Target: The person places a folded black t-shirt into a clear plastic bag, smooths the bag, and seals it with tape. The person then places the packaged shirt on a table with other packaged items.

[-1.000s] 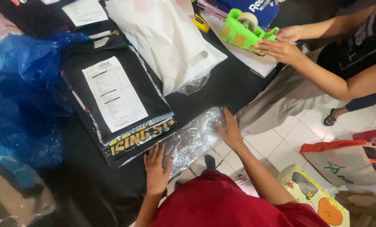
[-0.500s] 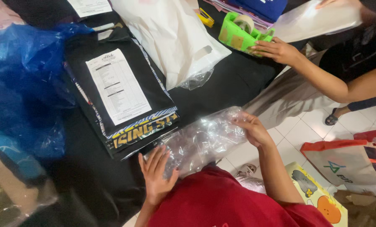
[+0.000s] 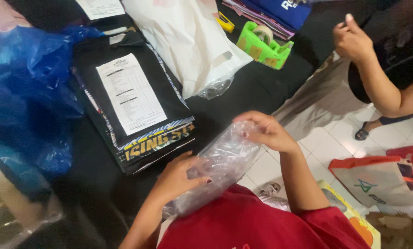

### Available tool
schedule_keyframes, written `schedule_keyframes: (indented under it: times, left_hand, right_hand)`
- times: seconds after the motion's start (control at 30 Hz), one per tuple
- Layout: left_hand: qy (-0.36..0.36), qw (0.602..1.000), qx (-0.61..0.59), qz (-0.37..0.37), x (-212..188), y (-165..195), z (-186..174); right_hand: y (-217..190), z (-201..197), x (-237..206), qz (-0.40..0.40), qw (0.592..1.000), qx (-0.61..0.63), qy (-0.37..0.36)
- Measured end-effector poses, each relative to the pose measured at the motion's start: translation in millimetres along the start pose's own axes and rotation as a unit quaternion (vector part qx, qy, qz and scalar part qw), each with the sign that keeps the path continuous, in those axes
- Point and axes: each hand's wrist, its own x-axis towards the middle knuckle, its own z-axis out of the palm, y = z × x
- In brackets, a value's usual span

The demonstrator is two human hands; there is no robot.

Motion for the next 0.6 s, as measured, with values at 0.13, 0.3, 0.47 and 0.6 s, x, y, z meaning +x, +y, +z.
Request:
schedule_keyframes:
  times: [0.13, 0.3, 0.47, 0.6]
  left_hand:
    - [0.051, 0.994, 0.038, -0.093, -47, -31, -2]
    - [0.076, 0.981, 0.135, -0.115, -98, -76, 12]
    - [0.105, 0.972, 0.161, -0.134, -123, -97, 29]
    - [0.139, 0.971, 0.162, -0.108, -127, -97, 34]
  right_hand:
    - [-4, 44, 40, -0.034, 0.935, -0.344, 0.081]
    - [42, 121, 91, -0.227, 0.860, -0.446, 0.094]
    - [82, 143, 113, -0.183, 0.844, -0.502, 0.043]
    - [94, 136, 116, -0.203, 0.853, -0.479, 0.051]
